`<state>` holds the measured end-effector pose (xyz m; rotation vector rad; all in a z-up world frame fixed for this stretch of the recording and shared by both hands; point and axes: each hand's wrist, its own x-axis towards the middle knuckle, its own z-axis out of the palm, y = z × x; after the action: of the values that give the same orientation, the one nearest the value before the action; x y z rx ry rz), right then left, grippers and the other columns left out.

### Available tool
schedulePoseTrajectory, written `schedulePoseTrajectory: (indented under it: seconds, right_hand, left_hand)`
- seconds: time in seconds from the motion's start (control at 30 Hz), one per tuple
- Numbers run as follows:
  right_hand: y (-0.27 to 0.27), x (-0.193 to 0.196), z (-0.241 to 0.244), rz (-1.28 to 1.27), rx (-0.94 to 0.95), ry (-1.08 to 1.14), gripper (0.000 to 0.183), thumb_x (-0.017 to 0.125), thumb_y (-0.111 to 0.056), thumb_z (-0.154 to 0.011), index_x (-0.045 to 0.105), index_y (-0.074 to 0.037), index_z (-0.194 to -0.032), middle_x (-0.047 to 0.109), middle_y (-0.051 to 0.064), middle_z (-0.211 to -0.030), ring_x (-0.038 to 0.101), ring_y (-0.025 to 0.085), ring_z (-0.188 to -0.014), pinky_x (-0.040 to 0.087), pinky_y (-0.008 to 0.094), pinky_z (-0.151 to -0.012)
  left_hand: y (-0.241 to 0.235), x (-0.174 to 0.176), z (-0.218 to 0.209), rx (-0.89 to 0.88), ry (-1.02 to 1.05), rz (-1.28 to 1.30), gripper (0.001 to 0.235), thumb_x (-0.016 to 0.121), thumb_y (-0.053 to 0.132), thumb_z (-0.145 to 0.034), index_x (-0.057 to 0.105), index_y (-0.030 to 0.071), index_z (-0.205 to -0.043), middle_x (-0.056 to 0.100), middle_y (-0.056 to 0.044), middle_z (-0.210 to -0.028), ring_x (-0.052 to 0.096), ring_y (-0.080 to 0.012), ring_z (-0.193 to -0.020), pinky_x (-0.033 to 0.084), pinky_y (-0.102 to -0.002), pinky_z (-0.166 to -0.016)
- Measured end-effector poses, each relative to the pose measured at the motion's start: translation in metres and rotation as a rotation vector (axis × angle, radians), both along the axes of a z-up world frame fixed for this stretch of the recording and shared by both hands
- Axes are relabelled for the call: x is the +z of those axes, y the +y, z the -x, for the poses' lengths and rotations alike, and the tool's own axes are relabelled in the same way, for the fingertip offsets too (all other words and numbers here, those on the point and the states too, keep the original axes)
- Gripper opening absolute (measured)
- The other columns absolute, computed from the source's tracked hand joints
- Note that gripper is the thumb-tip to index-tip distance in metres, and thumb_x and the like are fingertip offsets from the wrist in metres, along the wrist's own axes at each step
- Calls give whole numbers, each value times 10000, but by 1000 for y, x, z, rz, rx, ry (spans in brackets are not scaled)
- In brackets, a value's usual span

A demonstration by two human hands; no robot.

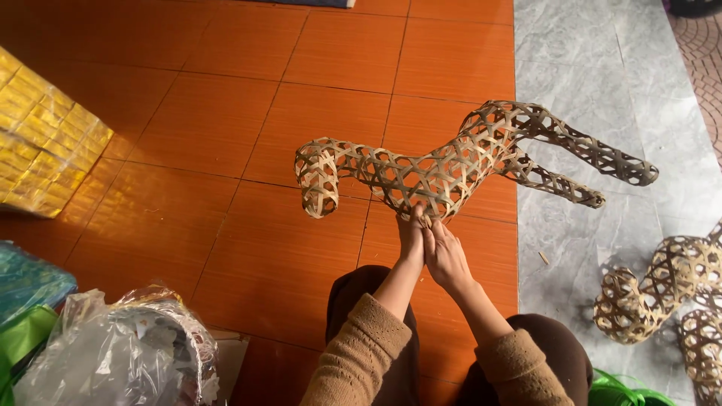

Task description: The person assembles a woven bamboo horse sculpture by joining pre-made sections and securing them with green plastic ties. They use scissors to trim excess material and tie the joints together.

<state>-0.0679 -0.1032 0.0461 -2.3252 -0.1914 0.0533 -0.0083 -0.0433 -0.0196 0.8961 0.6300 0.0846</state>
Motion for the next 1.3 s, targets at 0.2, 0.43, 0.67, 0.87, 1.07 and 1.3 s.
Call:
schedulePoseTrajectory:
  seconds: [0.2, 0.43, 0.67, 0.87, 1.07, 1.3]
  right_hand:
    - [5, 11, 9, -165, 35, -34, 503, 215, -320, -1036, 389, -102, -1455, 390, 264, -1424, 399, 504, -1256, 314, 545, -1085]
    - [-3, -31, -11, -486, -36, 113, 439, 416, -375, -1036, 494, -215, -1436, 375, 140, -1165, 359, 279, -1155, 346, 432, -1049]
    - [11, -24, -3, -845, -275, 102, 291, 651, -230, -967, 670, -19, -1167, 462, 156, -1064, 566, 273, -1007, 528, 418, -869]
    - [8, -29, -7, -838, -233, 58, 259, 658, -183, -956, 673, -46, -1176, 430, 130, -1050, 633, 327, -985, 558, 433, -803]
    - [6, -30, -5, -722, -229, -140, 270, 716, -135, -908, 684, -22, -1152, 566, 167, -1055, 611, 241, -977, 516, 438, -868]
    - [11, -16, -4, -816, -220, -45, 308, 694, -144, -918, 665, -49, -1210, 680, 124, -993, 604, 186, -971, 519, 403, -864]
  left_hand:
    - [2, 17, 2, -50, 0, -19, 725, 734, 336, -839, 354, 66, -1394, 443, -296, -1365, 523, -374, -1220, 407, -469, -1068]
    - [-7, -16, -17, -169, -12, 66, 694, 728, 497, -839, 414, 142, -1346, 508, -226, -1305, 587, -338, -1126, 495, -462, -961]
    - [-3, 8, -8, -144, -94, 88, 752, 714, 503, -861, 326, 146, -1398, 436, -257, -1379, 535, -363, -1202, 474, -508, -977]
    - [5, 27, -1, -139, -143, 104, 806, 702, 507, -879, 251, 150, -1443, 375, -285, -1442, 491, -385, -1267, 456, -547, -992]
    - [4, 1, -5, -128, -137, 103, 852, 740, 468, -883, 207, 133, -1457, 396, -303, -1413, 512, -370, -1228, 466, -513, -1013]
    - [1, -25, -9, -152, -135, 81, 787, 757, 455, -881, 273, 140, -1417, 459, -274, -1359, 542, -354, -1179, 453, -473, -973]
